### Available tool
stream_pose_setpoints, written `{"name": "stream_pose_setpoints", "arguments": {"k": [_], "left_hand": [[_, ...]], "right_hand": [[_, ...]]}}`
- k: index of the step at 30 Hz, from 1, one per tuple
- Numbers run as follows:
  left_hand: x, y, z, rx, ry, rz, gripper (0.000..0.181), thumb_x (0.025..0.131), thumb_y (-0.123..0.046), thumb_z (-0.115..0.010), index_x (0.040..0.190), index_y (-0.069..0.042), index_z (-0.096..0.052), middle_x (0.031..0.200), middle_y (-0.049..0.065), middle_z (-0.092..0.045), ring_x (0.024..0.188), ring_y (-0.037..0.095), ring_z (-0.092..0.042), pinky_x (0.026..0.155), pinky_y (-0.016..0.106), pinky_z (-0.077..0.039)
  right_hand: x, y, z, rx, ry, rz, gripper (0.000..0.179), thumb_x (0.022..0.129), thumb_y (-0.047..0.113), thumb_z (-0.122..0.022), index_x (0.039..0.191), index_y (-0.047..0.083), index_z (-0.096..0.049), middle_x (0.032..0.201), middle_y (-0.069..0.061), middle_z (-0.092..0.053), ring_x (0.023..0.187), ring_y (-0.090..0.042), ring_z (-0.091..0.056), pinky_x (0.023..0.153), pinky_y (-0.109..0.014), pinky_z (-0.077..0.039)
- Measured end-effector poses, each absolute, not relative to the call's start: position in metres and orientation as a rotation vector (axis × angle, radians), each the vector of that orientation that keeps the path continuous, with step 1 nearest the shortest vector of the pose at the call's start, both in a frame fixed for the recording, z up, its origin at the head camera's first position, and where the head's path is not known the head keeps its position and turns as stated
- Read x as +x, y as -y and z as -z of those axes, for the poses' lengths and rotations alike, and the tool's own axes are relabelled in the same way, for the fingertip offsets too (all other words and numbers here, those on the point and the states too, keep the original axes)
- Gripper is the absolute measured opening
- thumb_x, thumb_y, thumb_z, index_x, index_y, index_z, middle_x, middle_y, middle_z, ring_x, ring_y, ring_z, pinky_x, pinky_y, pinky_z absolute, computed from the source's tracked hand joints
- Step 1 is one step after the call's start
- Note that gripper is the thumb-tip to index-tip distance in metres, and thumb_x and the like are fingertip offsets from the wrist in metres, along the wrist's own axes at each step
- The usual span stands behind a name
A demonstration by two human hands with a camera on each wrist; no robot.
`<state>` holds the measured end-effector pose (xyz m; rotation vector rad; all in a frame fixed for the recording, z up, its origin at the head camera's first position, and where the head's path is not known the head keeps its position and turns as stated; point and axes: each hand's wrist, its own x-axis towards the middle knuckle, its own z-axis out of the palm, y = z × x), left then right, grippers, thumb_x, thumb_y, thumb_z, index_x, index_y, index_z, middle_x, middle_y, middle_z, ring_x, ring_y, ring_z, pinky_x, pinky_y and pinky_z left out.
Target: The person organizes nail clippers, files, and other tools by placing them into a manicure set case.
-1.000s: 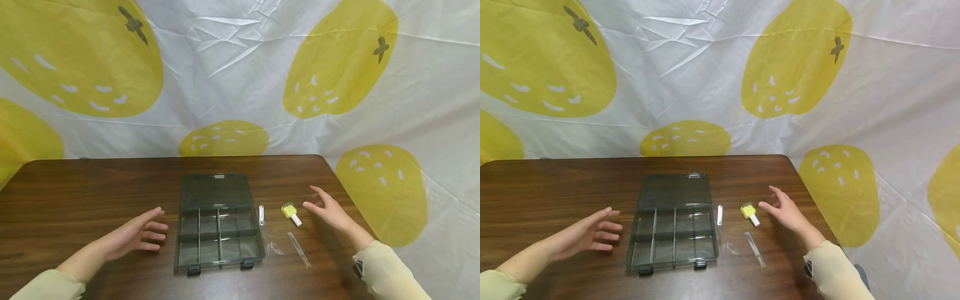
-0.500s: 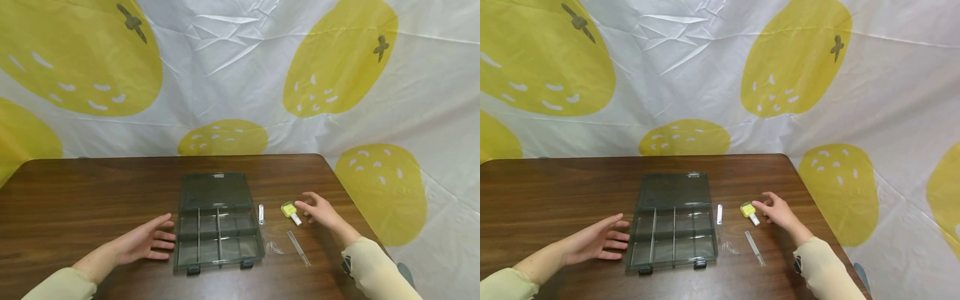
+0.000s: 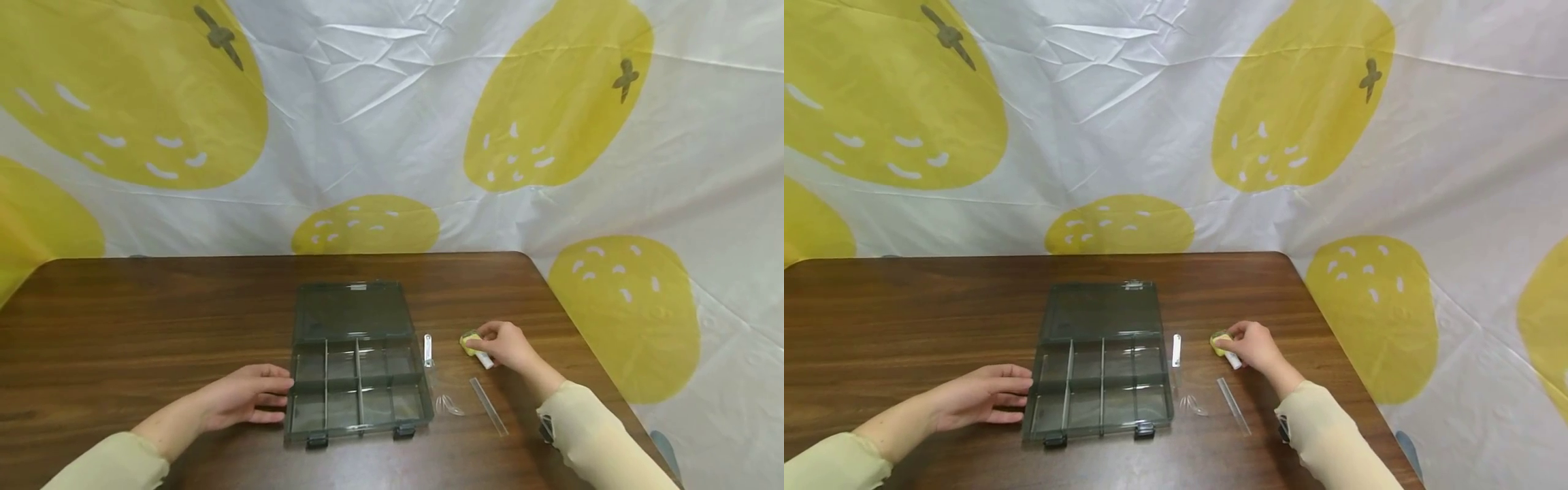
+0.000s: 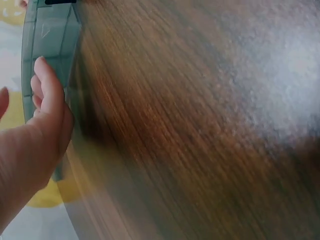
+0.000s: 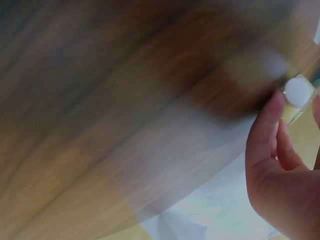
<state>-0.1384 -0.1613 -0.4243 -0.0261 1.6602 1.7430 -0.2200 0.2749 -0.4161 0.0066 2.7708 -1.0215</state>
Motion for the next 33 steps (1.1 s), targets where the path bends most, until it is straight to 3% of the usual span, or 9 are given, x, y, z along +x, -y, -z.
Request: {"name": "stream_pose_setpoints", "arguments": {"k": [8, 18, 33], "left_hand": [[-0.138, 0.157, 0.427, -0.028, -1.698, -1.758, 0.048, 0.09, -0.011, -0.056, 0.123, 0.01, -0.028, 0.096, 0.003, -0.046, 0.088, 0.013, -0.049, 0.08, 0.028, -0.057], [-0.137, 0.158, 0.429, -0.01, -1.71, -1.762, 0.045, 0.09, -0.01, -0.055, 0.122, 0.01, -0.031, 0.098, 0.004, -0.047, 0.09, 0.015, -0.05, 0.083, 0.03, -0.058], [-0.134, 0.16, 0.428, 0.017, -1.709, -1.785, 0.038, 0.09, -0.01, -0.055, 0.117, 0.007, -0.035, 0.094, 0.001, -0.049, 0.088, 0.013, -0.051, 0.082, 0.03, -0.058]], "right_hand": [[-0.22, -0.266, 0.41, 0.029, -2.786, 0.96, 0.04, 0.078, 0.021, -0.073, 0.102, -0.008, -0.06, 0.088, -0.018, -0.064, 0.064, -0.013, -0.056, 0.05, -0.023, -0.052], [-0.222, -0.273, 0.411, 0.038, -2.527, 1.213, 0.04, 0.08, 0.012, -0.07, 0.108, -0.012, -0.052, 0.083, -0.005, -0.061, 0.065, -0.008, -0.054, 0.054, -0.022, -0.051], [-0.224, -0.276, 0.402, -0.031, -2.338, 1.319, 0.048, 0.085, 0.013, -0.064, 0.12, -0.014, -0.046, 0.091, -0.003, -0.064, 0.071, -0.007, -0.059, 0.061, -0.021, -0.054]]}}
